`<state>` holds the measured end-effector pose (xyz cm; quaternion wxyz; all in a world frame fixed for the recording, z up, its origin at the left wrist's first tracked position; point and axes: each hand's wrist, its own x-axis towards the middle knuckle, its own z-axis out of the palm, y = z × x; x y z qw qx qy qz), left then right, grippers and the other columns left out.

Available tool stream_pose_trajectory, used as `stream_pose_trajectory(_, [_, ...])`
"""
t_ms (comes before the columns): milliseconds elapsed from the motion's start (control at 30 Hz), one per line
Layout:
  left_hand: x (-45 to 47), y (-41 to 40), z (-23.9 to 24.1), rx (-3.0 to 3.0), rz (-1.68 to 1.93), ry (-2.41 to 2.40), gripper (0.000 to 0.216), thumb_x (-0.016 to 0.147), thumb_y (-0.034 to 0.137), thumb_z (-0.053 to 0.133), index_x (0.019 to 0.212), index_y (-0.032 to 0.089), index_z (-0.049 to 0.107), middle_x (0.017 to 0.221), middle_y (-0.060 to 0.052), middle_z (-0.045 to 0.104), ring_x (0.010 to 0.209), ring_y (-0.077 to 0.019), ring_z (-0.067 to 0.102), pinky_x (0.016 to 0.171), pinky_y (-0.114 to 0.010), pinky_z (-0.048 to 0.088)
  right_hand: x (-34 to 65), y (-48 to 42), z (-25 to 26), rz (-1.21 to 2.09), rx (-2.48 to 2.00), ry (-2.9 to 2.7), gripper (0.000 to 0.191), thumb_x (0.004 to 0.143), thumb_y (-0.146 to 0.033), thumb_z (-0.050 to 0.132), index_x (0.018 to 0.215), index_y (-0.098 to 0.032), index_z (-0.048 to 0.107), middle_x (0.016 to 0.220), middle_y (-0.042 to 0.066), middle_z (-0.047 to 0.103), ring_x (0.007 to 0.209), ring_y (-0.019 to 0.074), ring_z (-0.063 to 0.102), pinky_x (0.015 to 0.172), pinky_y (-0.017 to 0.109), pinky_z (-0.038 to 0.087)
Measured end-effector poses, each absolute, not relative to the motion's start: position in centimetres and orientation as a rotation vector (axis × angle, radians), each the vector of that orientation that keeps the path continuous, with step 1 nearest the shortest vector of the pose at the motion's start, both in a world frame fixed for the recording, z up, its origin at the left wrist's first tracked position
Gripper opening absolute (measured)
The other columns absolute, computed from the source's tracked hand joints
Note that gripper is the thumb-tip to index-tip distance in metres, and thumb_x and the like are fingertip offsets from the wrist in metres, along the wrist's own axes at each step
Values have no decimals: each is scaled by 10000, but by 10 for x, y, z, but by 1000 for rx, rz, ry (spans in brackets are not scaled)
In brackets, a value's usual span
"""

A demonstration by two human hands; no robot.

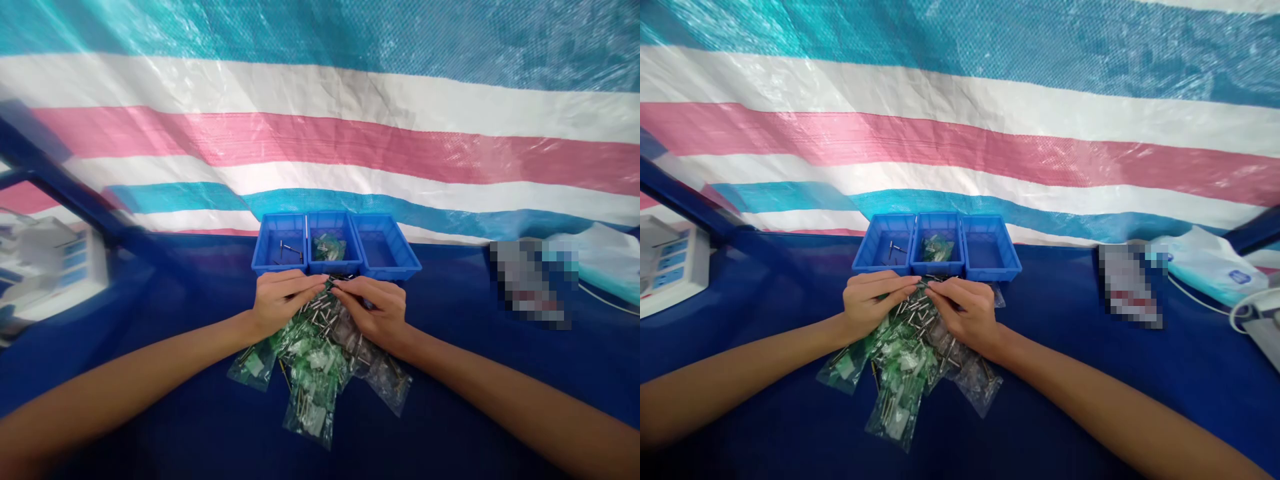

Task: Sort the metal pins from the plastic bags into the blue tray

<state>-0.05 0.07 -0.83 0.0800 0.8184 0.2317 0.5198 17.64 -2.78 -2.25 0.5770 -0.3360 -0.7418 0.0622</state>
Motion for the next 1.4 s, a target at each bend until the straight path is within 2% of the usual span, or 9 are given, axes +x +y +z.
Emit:
stream_pose_trajectory(667, [-1, 0, -9, 2510, 1527, 696, 167, 803, 168, 623, 956, 164, 689, 544, 27, 590, 458, -54, 491, 443, -175, 392, 176, -28, -19, 162, -817, -1776, 90, 825, -157, 567, 828, -171, 656, 666, 14, 696, 558, 114, 635, 521, 206, 508])
stream_pose_trajectory(1033, [-1, 0, -11, 2494, 1539, 682, 179, 808, 174, 618, 975, 170, 683, 557, 26, 602, 463, -51, 500, 444, -170, 395, 177, -27, -17, 216, -797, -1835, 132, 860, -152, 504, 833, -153, 633, 582, -1, 638, 510, 95, 597, 506, 190, 482])
stream_pose_trajectory(1400, [0, 0, -9, 2499, 1537, 657, 171, 804, 161, 621, 963, 164, 685, 566, 18, 617, 476, -55, 522, 453, -168, 411, 175, -28, -19, 165, -844, -1771, 56, 806, -163, 593, 781, -166, 643, 613, 9, 679, 524, 117, 620, 483, 214, 480])
